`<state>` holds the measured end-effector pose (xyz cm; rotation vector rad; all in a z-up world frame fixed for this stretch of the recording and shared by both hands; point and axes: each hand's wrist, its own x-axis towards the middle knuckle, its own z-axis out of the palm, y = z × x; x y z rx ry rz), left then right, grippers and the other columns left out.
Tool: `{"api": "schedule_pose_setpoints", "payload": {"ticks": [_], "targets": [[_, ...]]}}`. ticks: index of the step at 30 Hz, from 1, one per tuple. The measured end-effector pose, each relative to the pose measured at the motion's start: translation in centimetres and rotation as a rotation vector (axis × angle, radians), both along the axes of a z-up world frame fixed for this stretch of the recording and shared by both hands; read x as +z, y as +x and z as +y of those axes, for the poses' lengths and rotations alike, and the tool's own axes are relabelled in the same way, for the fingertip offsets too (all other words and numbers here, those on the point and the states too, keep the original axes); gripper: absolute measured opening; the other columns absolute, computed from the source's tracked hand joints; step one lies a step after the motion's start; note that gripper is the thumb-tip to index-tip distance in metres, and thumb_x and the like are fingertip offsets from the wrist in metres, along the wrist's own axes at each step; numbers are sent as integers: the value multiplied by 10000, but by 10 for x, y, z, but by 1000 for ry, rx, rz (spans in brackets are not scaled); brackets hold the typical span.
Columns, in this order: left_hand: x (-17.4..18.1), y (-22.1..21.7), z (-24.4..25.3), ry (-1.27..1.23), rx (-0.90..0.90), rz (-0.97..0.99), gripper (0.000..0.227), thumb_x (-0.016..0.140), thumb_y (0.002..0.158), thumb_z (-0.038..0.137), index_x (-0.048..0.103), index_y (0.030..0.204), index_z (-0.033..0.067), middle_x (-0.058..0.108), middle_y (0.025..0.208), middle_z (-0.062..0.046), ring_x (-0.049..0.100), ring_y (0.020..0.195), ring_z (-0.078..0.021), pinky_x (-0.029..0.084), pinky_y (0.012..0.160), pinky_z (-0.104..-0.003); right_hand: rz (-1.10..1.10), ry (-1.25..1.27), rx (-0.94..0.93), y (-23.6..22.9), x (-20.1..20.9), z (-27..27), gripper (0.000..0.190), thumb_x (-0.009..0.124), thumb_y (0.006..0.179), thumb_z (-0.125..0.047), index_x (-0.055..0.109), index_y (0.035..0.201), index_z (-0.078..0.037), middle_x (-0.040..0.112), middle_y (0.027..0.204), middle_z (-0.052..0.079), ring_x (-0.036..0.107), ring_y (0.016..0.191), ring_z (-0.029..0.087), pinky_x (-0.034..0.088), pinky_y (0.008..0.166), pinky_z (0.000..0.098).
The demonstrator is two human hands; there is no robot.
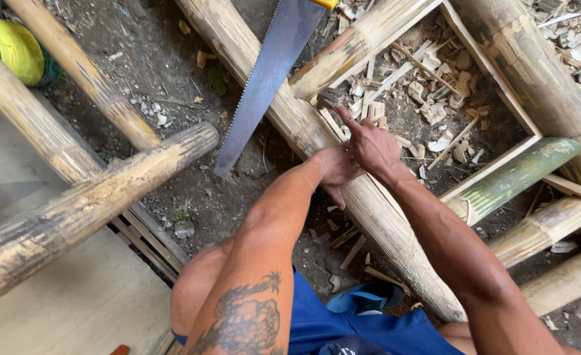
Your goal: The person assembles a bamboo frame by cutting thin bamboo strips with a hand saw, positioning them into slots, and securing them with nails using a hammer. The person repeatedly measures, cuts, and fastens multiple strips to the frame.
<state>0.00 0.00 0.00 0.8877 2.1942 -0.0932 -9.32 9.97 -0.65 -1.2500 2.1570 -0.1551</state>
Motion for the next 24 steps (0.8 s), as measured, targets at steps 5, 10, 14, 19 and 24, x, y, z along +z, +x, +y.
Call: {"api": "schedule_pose_setpoints", "payload": {"ticks": [5, 10, 14, 19, 24], "targets": [[18, -2, -5, -35, -19, -69, 1298, 233, 796, 983, 404, 1486, -104, 696, 1230, -197, 632, 1222, -340, 312, 1271, -530, 18, -90, -103, 6, 9, 3, 638, 390, 1099, -197, 176, 1669, -387, 566, 859, 148, 460, 484, 186, 421, 342, 345], [8, -4, -5, 12, -38, -25, 1277, 248, 769, 997, 384, 1451, -74, 523, 1399, -279, 492, 1344, -419, 270, 1220, -582, -148, -274, -166, 1, 6, 4, 643, 390, 1077, -135, 211, 1656, -350, 604, 944, 186, 537, 584, 160, 499, 460, 367], [-3, 2, -3, 76, 44, -5, 1371, 330, 725, 1007, 196, 1538, -88, 336, 1523, -334, 352, 1400, -500, 242, 1173, -576, -633, -297, -677, -18, 10, 19, 594, 388, 1098, -166, 253, 1657, -317, 611, 916, 117, 534, 638, 114, 491, 532, 311], [-12, 2, -3, 122, 109, -34, 1414, 434, 681, 1018, 181, 1573, -50, 306, 1581, -311, 308, 1459, -508, 227, 1228, -557, -787, -131, -941, -54, -2, 16, 574, 393, 1093, -205, 275, 1651, -265, 581, 860, 33, 503, 611, 111, 464, 496, 275], [-13, 2, -3, 111, 95, -28, 1428, 460, 682, 1009, 194, 1583, -66, 325, 1574, -328, 348, 1426, -524, 249, 1214, -575, -728, -134, -415, -56, -11, 5, 498, 427, 1124, -217, 338, 1614, -228, 600, 955, 99, 521, 715, 130, 466, 554, 294]]}}
